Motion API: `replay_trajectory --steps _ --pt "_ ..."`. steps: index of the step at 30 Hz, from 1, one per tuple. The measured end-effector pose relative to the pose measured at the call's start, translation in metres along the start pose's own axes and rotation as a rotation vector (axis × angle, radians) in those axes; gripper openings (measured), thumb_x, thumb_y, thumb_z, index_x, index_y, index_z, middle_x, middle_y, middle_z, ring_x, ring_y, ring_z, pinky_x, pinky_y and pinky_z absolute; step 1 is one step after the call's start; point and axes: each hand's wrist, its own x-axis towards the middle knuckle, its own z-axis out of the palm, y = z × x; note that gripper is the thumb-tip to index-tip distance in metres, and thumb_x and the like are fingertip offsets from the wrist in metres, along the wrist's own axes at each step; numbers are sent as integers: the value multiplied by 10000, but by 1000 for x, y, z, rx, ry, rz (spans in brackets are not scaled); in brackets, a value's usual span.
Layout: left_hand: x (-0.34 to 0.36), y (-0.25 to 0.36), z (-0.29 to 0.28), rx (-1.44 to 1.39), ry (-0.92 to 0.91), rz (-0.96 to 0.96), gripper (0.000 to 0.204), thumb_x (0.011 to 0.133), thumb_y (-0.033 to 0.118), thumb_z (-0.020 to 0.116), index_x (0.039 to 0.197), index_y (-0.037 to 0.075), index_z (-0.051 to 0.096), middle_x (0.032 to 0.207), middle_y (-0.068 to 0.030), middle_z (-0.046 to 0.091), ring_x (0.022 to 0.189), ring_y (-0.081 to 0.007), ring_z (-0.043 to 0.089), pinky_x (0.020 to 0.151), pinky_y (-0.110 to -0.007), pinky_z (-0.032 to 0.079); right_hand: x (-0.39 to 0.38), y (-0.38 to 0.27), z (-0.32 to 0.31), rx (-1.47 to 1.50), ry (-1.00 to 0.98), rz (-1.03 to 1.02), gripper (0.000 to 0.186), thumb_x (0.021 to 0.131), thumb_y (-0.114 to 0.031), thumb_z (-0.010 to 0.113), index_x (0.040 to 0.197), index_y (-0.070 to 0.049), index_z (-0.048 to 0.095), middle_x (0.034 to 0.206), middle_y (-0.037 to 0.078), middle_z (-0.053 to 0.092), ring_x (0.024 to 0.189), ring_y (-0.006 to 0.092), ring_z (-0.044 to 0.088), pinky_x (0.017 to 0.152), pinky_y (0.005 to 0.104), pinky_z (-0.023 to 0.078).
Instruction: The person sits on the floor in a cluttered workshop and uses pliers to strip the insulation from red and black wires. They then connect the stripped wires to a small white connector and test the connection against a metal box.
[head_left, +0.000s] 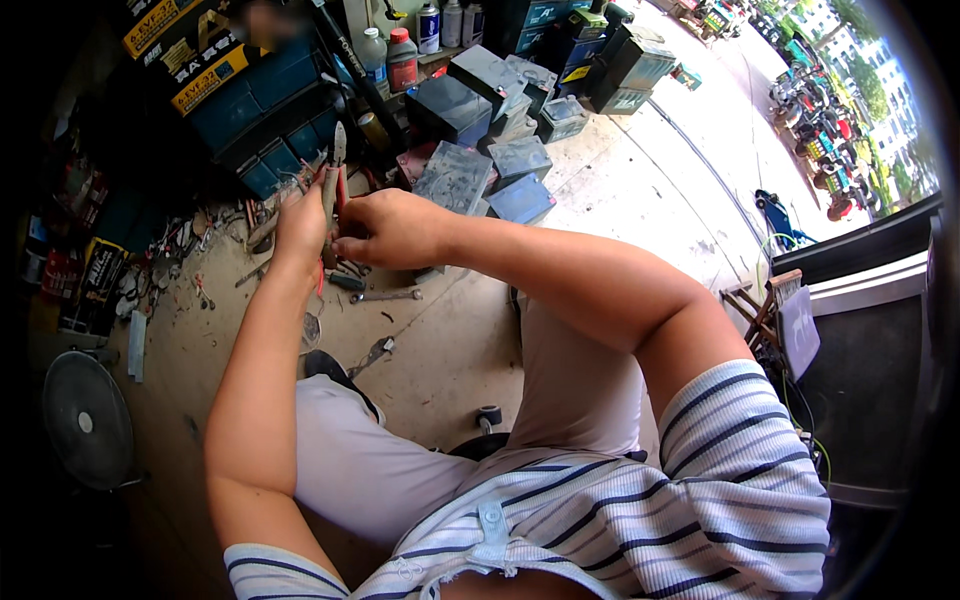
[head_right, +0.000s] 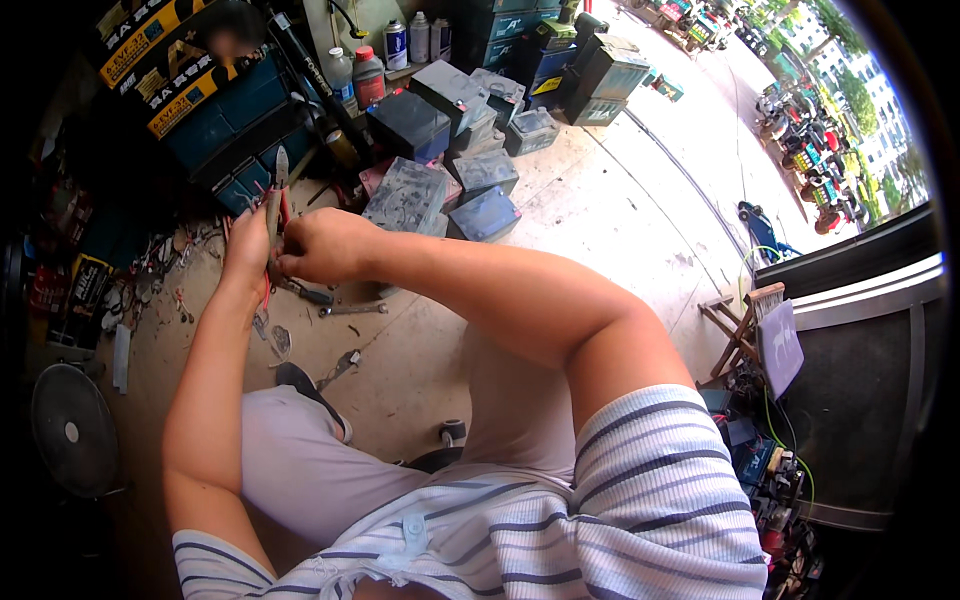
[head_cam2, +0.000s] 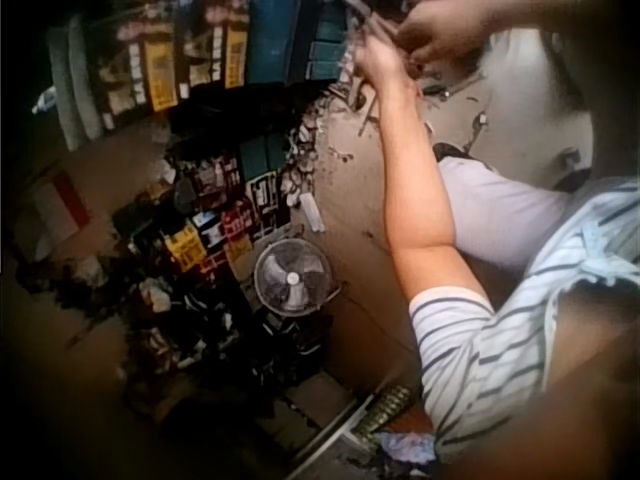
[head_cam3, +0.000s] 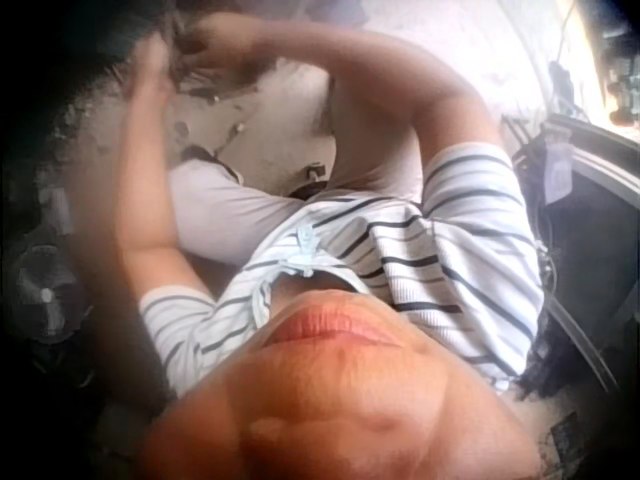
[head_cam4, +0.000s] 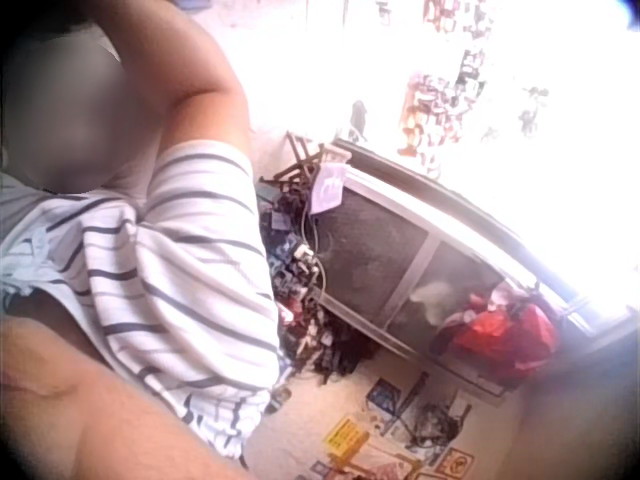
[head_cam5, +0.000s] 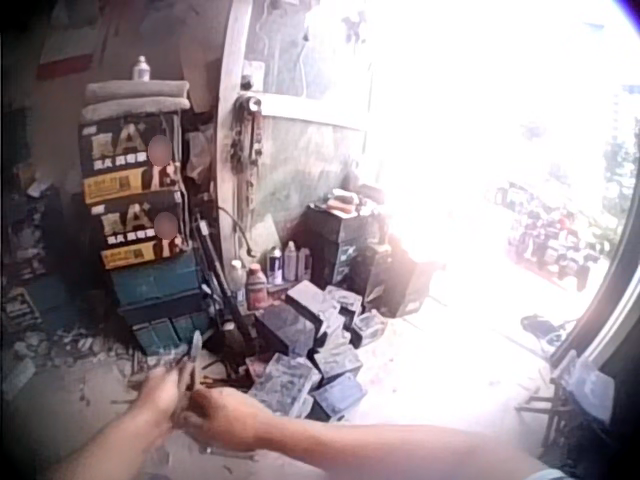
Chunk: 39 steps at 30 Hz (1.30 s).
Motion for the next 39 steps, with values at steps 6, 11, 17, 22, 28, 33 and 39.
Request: replay_trajectory --steps 6,11,17,22,28,33,39 --pt "10 -11 6 118 3 147 293 940 304 529 1033 46 633 904 -51 640 762 -145 594 671 -295 469 -1 0 -7 73 -65 104 451 807 -369 650 1015 31 627 906 239 637 838 356 618 771 387 479" --pt "-4 -11 -7 381 -37 308 359 943 381 492 1031 45 582 638 -86 585 411 -198 545 333 -305 379 2 -4 3 427 -199 116 328 869 -261 636 1086 -15 643 982 94 681 895 154 639 767 302 514" --pt "-16 6 -6 700 53 358 442 898 365 528 978 -67 575 924 -311 620 911 -422 614 777 -447 474 -11 -7 14 650 -137 310 312 953 -246 533 1143 -4 588 1060 73 625 978 162 617 835 265 521" --pt "-34 -3 -31 548 -96 370 341 915 283 535 914 -56 558 822 -224 643 781 -328 639 680 -412 482 -16 1 38 930 -247 412 297 953 -260 508 1154 -58 592 1074 47 629 910 130 606 791 257 510" --pt "-78 46 -60 472 -103 156 319 932 276 524 960 -41 546 807 -183 662 769 -319 649 678 -410 488 -21 16 68 655 -362 655 281 913 -296 532 1044 -68 633 909 31 670 723 107 596 656 245 492" --pt "-127 37 -46 768 -161 723 289 902 251 564 875 -32 509 713 -228 613 685 -375 633 594 -441 495 -37 79 115 32 -978 755 262 867 -265 573 923 -23 655 887 103 670 738 194 661 629 328 539" --pt "-185 52 -40 740 -428 796 182 842 140 530 891 -31 569 609 -127 628 506 -219 635 448 -350 516 -57 120 209 -350 -1017 645 330 830 -303 558 895 2 663 851 163 671 730 263 667 711 347 532"
